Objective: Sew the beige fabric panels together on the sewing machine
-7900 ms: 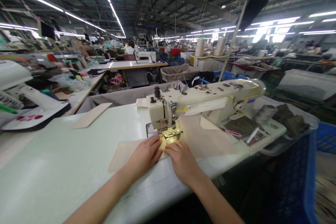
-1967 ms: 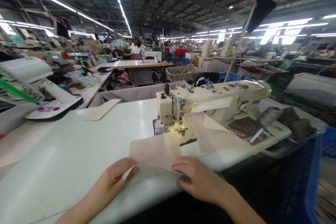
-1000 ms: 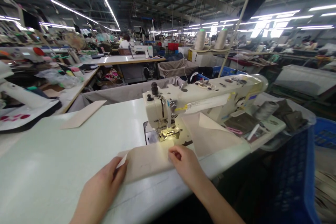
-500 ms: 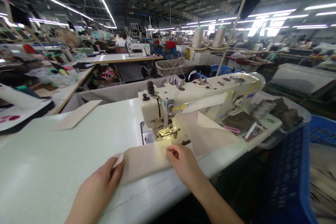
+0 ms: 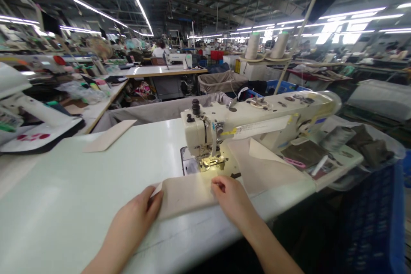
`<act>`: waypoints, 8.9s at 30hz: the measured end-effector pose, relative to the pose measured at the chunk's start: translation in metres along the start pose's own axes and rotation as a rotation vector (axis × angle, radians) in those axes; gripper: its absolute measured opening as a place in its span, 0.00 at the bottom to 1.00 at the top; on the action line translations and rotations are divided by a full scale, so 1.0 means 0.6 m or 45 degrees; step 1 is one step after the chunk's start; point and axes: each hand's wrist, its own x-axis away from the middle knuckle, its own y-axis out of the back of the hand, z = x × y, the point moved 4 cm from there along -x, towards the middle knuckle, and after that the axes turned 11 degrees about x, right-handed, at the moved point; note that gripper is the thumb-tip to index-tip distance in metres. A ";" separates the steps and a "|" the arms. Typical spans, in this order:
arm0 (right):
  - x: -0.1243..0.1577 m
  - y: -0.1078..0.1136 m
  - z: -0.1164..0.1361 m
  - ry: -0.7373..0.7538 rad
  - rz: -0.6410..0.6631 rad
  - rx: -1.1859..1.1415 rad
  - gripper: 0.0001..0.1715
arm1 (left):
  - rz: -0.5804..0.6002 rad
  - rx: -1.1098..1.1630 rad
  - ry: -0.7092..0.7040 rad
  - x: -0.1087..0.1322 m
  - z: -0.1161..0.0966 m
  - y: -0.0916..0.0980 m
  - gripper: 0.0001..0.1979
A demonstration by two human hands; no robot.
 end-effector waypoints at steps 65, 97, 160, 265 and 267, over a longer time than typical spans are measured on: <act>0.024 -0.014 0.035 0.586 -0.190 0.422 0.10 | 0.149 -0.076 -1.015 -0.213 -0.120 -0.035 0.21; -0.020 -0.024 0.037 0.604 -0.262 0.556 0.17 | 0.086 -0.022 -1.266 -0.086 -0.126 -0.049 0.16; 0.001 -0.005 0.022 0.658 -0.256 0.491 0.13 | 0.116 -0.155 -1.256 -0.095 -0.140 -0.036 0.15; -0.003 -0.007 0.026 0.837 -0.231 0.432 0.09 | -0.088 -0.093 -1.191 -0.058 -0.139 -0.067 0.13; 0.002 -0.003 0.027 0.849 -0.225 0.431 0.09 | -0.099 -0.150 -1.190 -0.051 -0.137 -0.070 0.13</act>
